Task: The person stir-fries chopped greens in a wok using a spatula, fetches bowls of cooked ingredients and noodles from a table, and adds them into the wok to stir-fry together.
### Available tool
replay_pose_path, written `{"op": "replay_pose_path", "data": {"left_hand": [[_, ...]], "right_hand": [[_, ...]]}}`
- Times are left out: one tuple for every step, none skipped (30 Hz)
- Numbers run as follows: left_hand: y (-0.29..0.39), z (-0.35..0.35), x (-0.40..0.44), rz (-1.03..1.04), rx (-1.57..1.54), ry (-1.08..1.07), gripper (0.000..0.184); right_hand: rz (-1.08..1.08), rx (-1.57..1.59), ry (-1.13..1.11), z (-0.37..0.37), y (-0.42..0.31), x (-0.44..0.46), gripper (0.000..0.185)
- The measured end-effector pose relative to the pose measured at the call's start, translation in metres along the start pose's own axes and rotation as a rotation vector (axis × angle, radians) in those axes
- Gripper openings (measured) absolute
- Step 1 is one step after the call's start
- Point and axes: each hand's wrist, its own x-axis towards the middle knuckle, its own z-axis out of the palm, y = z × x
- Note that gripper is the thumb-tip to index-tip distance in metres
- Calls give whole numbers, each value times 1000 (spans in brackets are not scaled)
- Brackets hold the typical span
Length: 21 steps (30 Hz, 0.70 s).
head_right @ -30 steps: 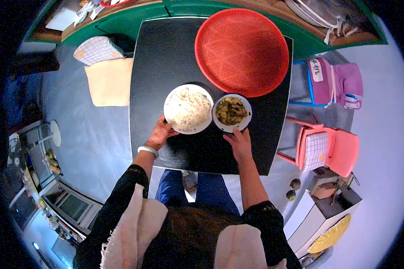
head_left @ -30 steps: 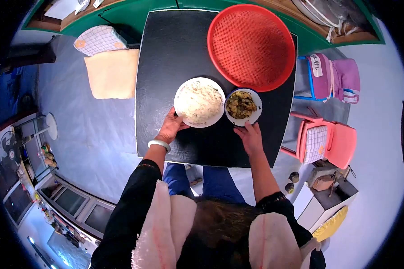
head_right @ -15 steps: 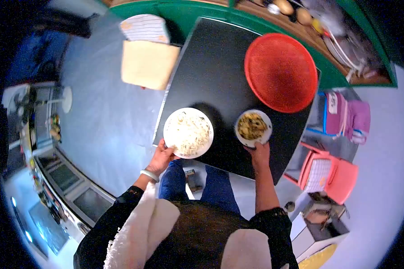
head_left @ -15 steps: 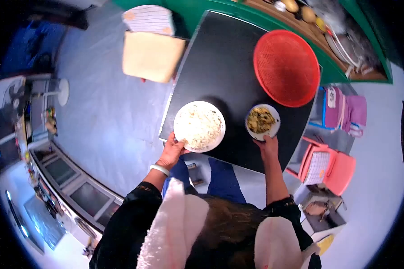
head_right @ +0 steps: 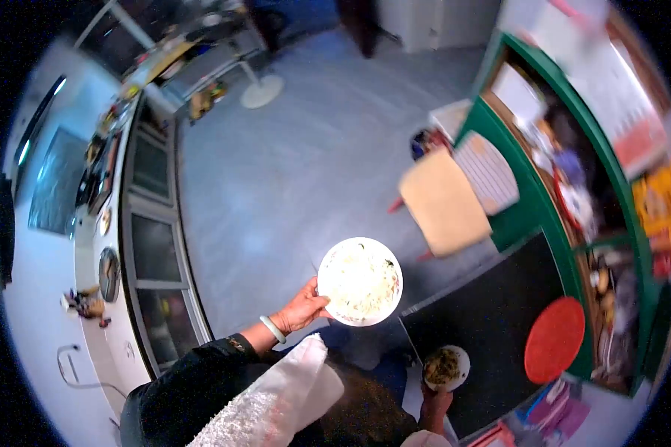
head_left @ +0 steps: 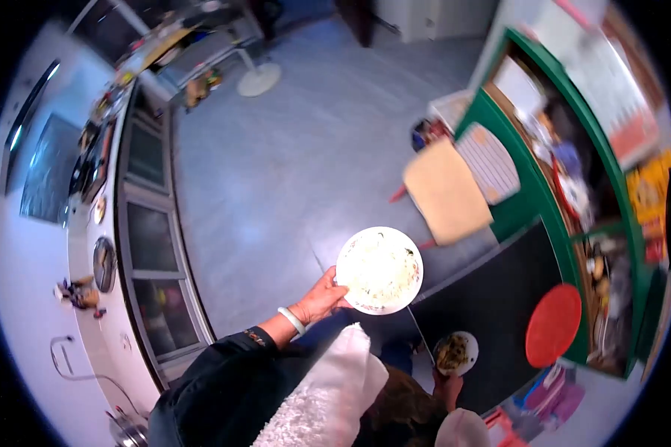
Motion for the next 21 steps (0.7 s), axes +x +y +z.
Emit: {"op": "replay_pose_path", "data": {"left_hand": [[15,-26,-5,51,-37,0,56],[35,-46,-14,99,-16,35,56],[51,-44,-11,120,5,94,56],[72,-68,-22,181,22,138,57],[86,-86,-30,226,28,190,57],[102,-110,-43,263,36,242,57],[114,-130,-54,291,45,290,58],[126,-147,-65,327,22,364,58],[136,-161,-74,358,0,429,58],[141,-136,-57,337,-13,516,59],[146,-147,-56,400,-80,559,59],[150,-159,-61,420,-120,591,59],[155,-172,-67,444,-160,622,59],[159,-183,-73,468,-203,654,59],[163,-192,-80,504,-237,700,59],[167,-202,-86,543,-288,729,59],[158,-194,-85,575,-337,762,58],[163,-199,-88,615,-392,789,58],[172,-203,-93,635,-440,842,58],[174,-210,-97,676,-468,867,57],[174,-218,-100,717,-500,893,57]], "right_hand": [[-36,-131,-18,9,19,14,48],[-10,-183,-24,34,12,28,47],[15,-236,-32,56,7,45,46],[69,-209,-39,105,-6,43,45],[137,-192,-40,145,-24,44,45],[126,-186,-153,186,-34,46,45],[122,-175,-257,220,-43,47,45],[119,-159,-356,252,-47,52,45],[121,-231,-285,281,-46,70,47],[163,-250,-301,291,-76,97,48],[151,-254,-341,330,-92,102,49],[139,-260,-375,363,-106,102,49],[164,-253,-432,391,-115,104,49],[150,-288,-480,418,-120,112,49],[138,-325,-528,443,-124,121,49],[130,-363,-573,469,-128,130,49],[217,-424,-561,479,-141,149,55],[211,-466,-584,509,-149,153,54],[198,-492,-614,546,-151,156,54],[188,-519,-636,579,-155,154,54],[175,-565,-676,613,-160,149,53]]}}
